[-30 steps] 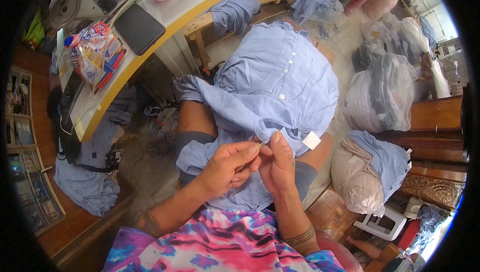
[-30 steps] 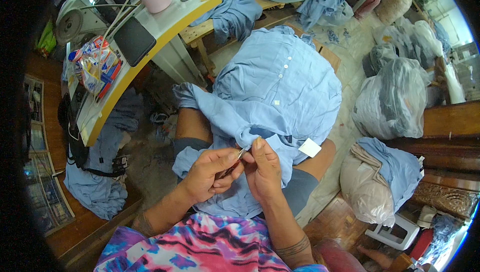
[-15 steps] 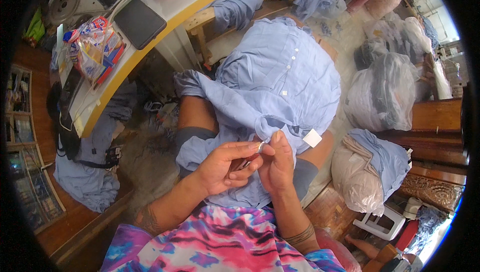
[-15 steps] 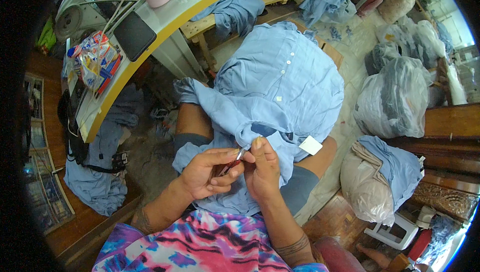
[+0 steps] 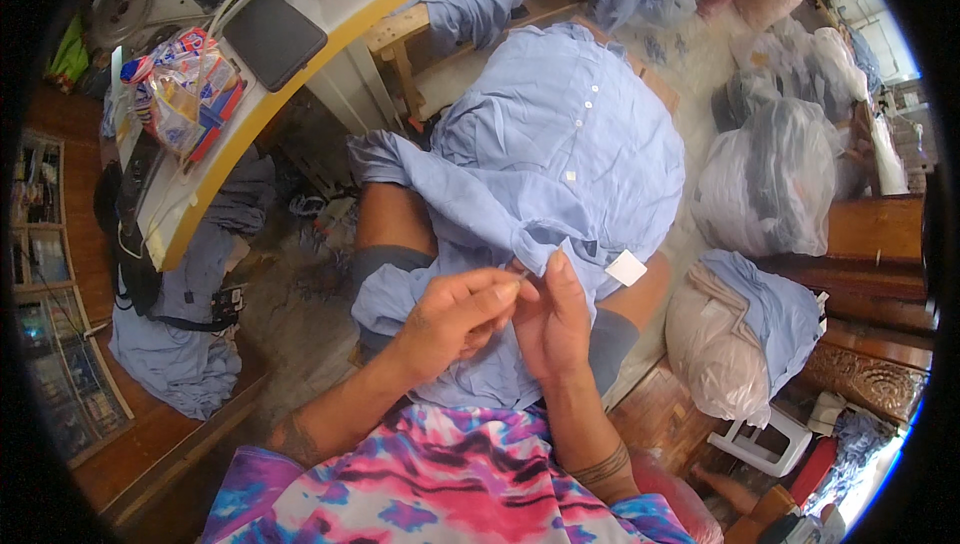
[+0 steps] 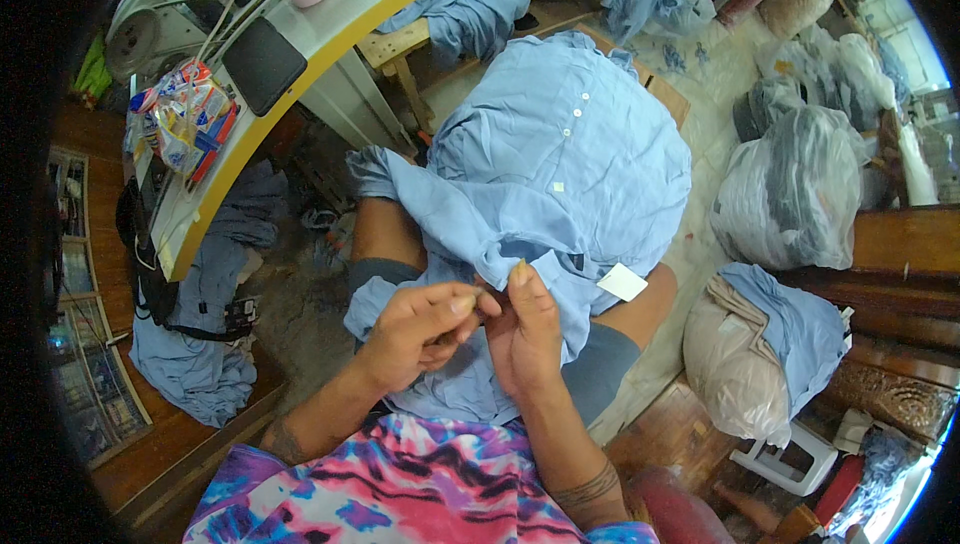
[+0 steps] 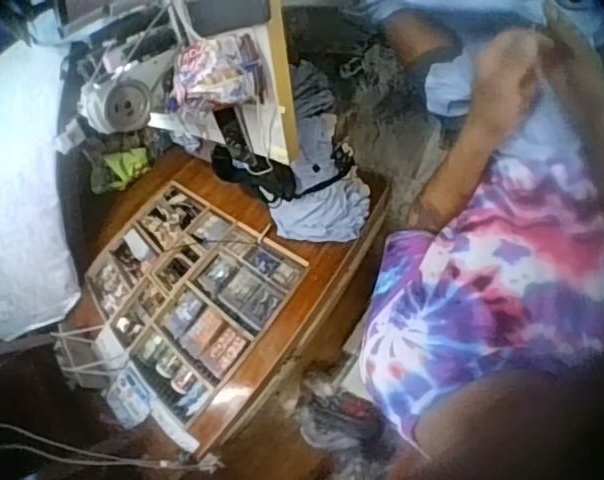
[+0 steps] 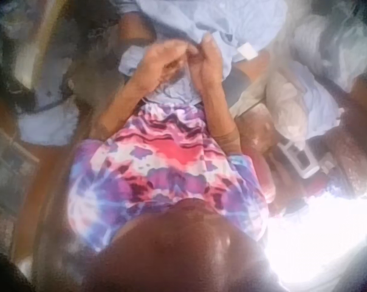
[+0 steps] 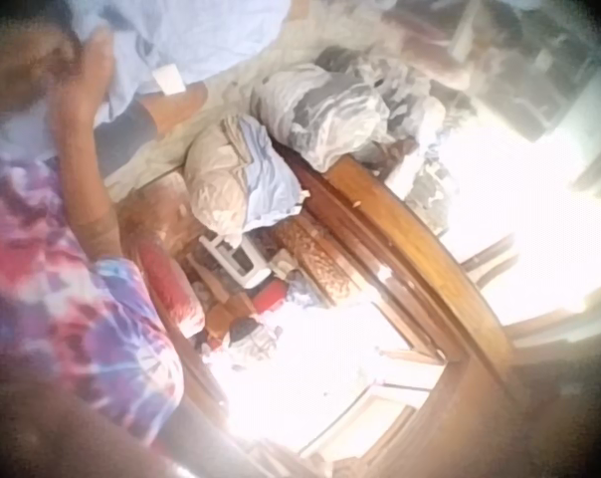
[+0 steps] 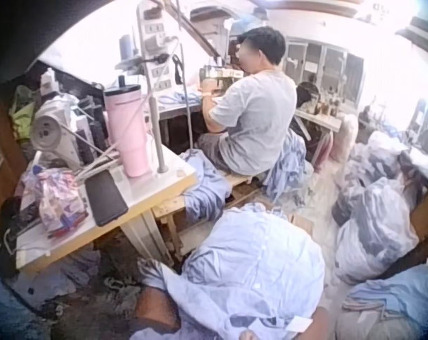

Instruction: The person uses small shears to clip loose threads from a light-blue button-down shirt and removes a white paper tag from the garment.

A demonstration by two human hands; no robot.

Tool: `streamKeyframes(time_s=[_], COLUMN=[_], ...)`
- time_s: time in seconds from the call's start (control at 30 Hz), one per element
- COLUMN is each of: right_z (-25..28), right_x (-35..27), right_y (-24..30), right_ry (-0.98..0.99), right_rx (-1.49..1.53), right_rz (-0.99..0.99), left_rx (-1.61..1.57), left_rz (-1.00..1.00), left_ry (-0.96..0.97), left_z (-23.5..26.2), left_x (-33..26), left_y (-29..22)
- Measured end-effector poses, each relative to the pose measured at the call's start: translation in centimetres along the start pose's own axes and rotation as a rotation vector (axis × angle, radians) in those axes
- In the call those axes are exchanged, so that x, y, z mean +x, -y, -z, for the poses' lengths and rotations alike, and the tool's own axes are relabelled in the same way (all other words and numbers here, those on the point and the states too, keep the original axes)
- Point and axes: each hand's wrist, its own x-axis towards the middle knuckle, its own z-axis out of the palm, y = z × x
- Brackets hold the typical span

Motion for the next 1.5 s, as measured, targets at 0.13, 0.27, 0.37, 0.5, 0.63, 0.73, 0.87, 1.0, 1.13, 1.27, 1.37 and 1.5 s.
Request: streamKeyframes(time_s=[0.13,0.27,0.37,0.5,0.63,0.73,0.87,1.0,1.13,1.27,1.37,1.5], right_z=[-0.9,0.3,1.3,1.0,0.6,0.5,1.2,0.6,1.5,2.6,2.7,1.9], right_x=[0.2,0.2,0.0,-0.9,-1.9,-1.9,-1.8,-1.9,-1.7,-1.6,-1.4,-1.0], right_y=[-0.3,-0.2,0.3,0.6,0.6,0.4,0.7,1.4,2.2,1.8,0.7,-0.8], right_ry=[-0.061,-0.039,-0.05,-0.218,-0.13,-0.116,-0.165,-0.271,-0.236,-0.144,-0.173,-0.275], right_rx=[-0.042,-0.22,-0.292,-0.441,-0.672,-0.619,-0.559,-0.434,-0.275,-0.065,0.018,-0.333], right_rz=[0.036,0.066,0.04,0.141,0.328,0.27,0.146,-0.006,-0.185,-0.245,-0.146,0.175], left_rx=[0.031,0.056,-0.027,-0.07,-0.059,-0.129,-0.239,-0.134,0.043,0.028,-0.052,-0.214], left_rz=[-0.153,-0.124,-0.092,-0.074,-0.028,0.021,0.036,0.003,-0.127,-0.136,-0.108,-0.059], left_ry=[-0.151,-0.233,-0.237,-0.226,-0.199,-0.174,-0.107,-0.132,-0.148,-0.175,-0.188,-0.195], left_z=[0.1,-0.6,-0.2,0.7,0.7,0.3,0.9,0.8,1.1,0.6,0.4,-0.5], left_x=[0.5,1.7,2.5,3.1,3.2,3.3,3.5,3.6,3.8,4.0,3.9,3.8], left_y=[0.2,0.3,0.6,1.1,1.3,1.4,2.0,2.1,2.5,2.5,2.9,3.0])
